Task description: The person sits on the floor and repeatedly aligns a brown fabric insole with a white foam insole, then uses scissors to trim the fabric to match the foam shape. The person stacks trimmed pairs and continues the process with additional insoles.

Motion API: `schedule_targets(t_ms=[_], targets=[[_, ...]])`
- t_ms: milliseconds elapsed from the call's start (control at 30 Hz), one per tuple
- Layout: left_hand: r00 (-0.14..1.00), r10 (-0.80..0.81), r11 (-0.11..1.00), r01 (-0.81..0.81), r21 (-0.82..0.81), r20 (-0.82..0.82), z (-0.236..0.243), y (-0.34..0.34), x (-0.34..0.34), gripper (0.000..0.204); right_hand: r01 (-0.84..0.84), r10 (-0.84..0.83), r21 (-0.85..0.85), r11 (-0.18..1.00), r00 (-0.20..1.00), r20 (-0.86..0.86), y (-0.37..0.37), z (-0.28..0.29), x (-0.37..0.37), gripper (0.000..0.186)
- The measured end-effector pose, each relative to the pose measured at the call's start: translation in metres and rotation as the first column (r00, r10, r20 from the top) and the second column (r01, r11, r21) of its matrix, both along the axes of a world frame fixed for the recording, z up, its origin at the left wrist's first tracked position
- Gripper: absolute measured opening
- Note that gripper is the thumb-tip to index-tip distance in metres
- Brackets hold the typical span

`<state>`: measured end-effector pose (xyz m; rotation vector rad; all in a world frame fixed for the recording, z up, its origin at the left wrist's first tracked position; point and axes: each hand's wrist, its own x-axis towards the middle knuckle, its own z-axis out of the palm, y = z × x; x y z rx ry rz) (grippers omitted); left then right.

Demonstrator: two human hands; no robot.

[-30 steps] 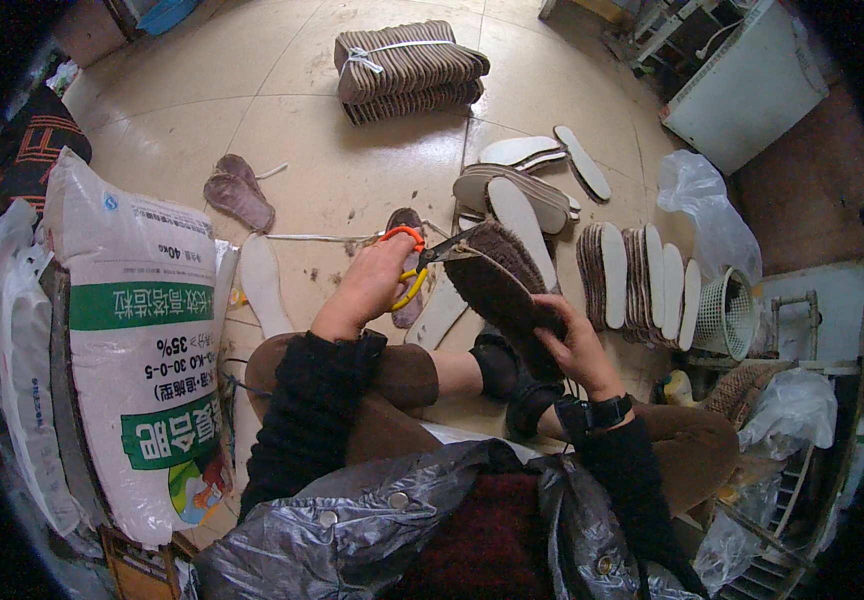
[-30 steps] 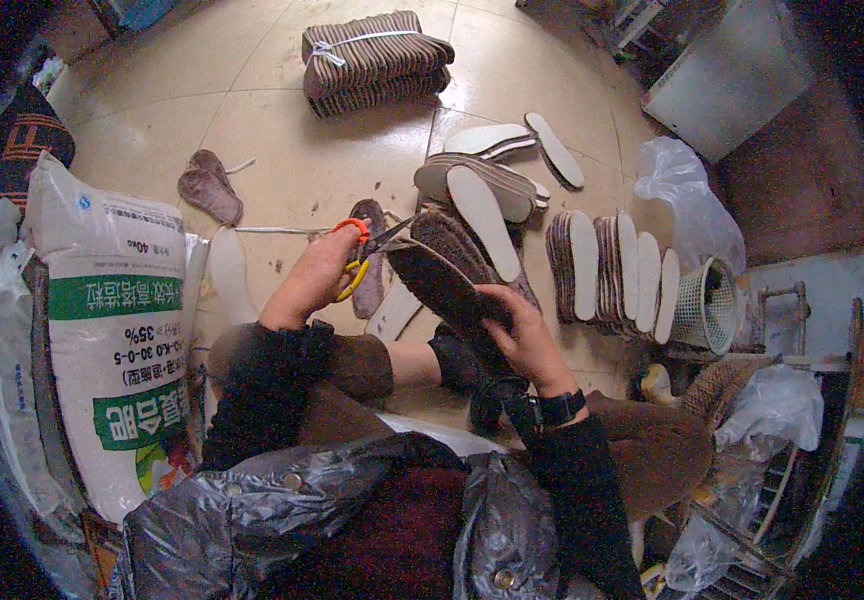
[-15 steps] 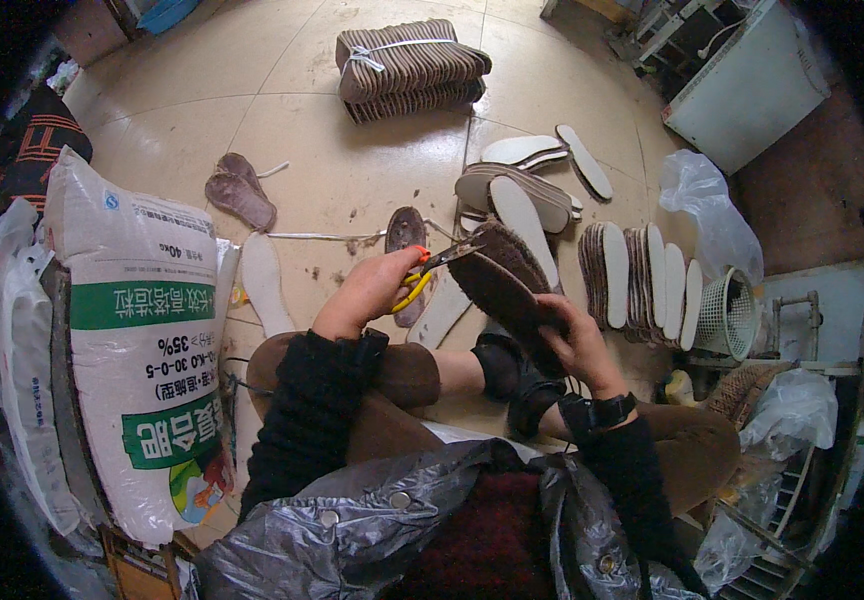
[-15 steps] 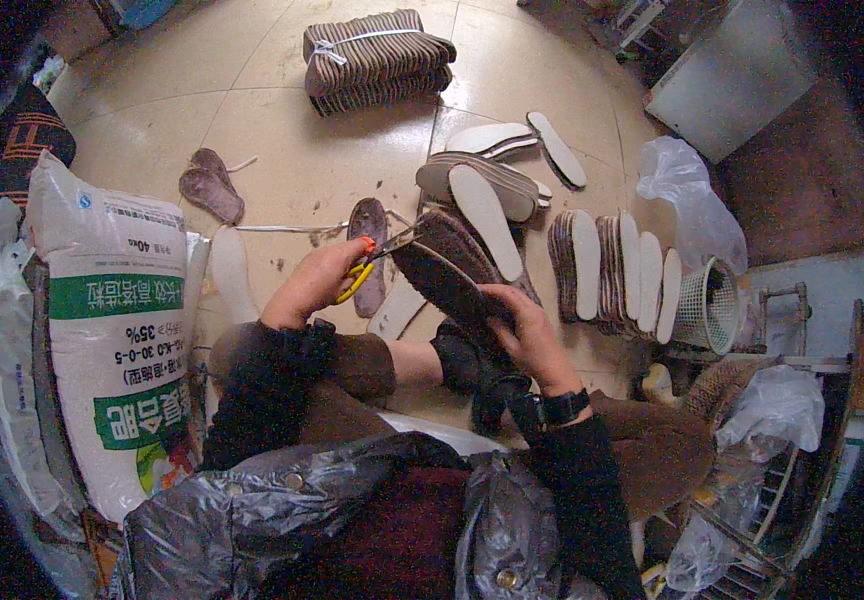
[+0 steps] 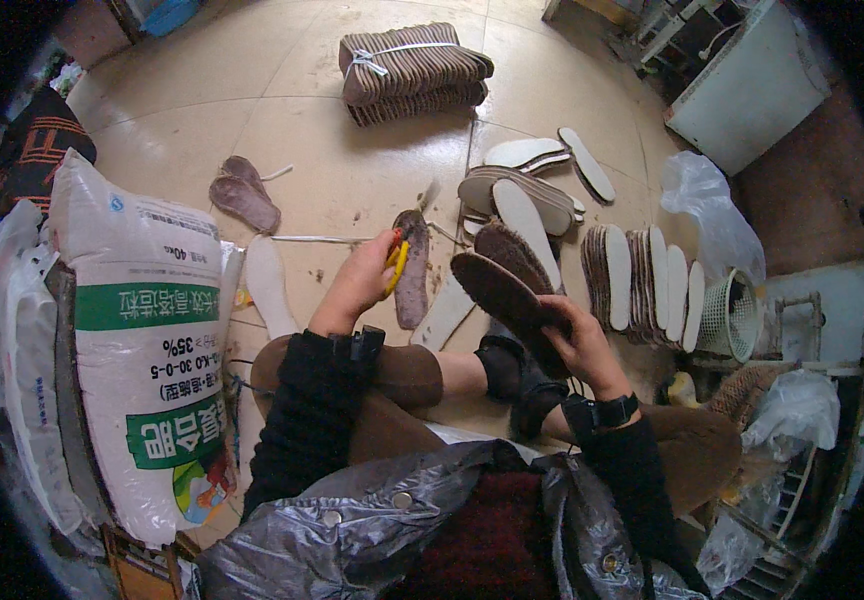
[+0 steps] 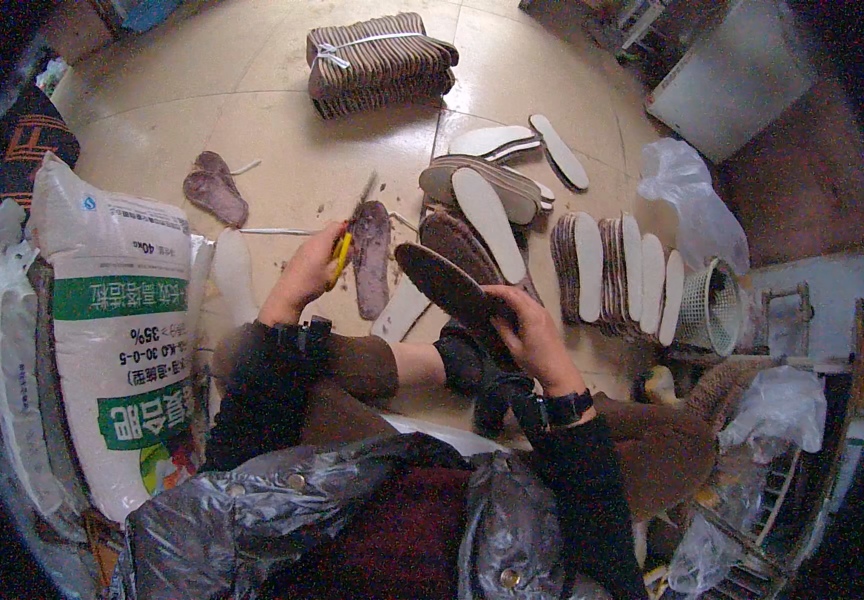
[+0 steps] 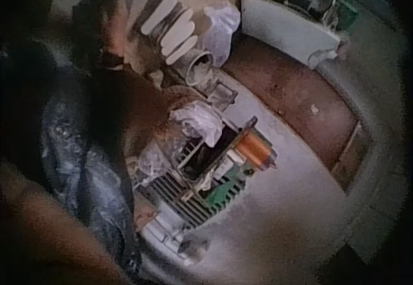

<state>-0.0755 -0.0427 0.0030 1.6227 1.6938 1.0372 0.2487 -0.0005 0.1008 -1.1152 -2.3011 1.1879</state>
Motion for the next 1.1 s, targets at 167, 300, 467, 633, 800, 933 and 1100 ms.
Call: schedule_targets(t_ms=[167,300,467,633,800,933,1100], targets=[[0.979,-0.163,0.985,0.154,-0.074,-0.124,-0.007,-0.001,0.01,0.029,-0.05,0.048,0.09,0.995,0.999,0.024,-0.001,0.002,-0.003,0.039],[0.95,-0.253,0.964,0.231,-0.131,-0.184,-0.009,0.001,0.008,0.026,-0.124,0.111,0.176,0.976,0.99,0.086,0.0,0.005,-0.006,0.037],[0.951,-0.307,0.942,0.298,-0.152,-0.04,-0.009,-0.002,0.005,0.023,-0.205,0.163,0.257,0.945,0.971,0.173,0.0,0.011,-0.008,0.036],[0.936,-0.35,0.927,0.339,-0.163,-0.043,-0.01,-0.002,0.004,0.022,-0.252,0.172,0.276,0.927,0.943,0.283,-0.001,0.014,-0.01,0.039],[0.921,-0.387,0.896,0.369,-0.247,-0.028,-0.007,-0.002,0.002,0.023,-0.293,0.144,0.405,0.866,0.922,0.359,0.0,0.014,-0.011,0.038],[0.923,-0.384,0.884,0.371,-0.283,0.012,0.002,-0.003,0.003,0.021,-0.303,0.126,0.45,0.84,0.916,0.381,0.001,0.013,-0.01,0.035],[0.92,-0.378,0.846,0.39,-0.364,0.107,0.01,-0.001,0.003,0.02,-0.287,0.111,0.482,0.828,0.926,0.361,0.002,0.011,-0.009,0.033]])
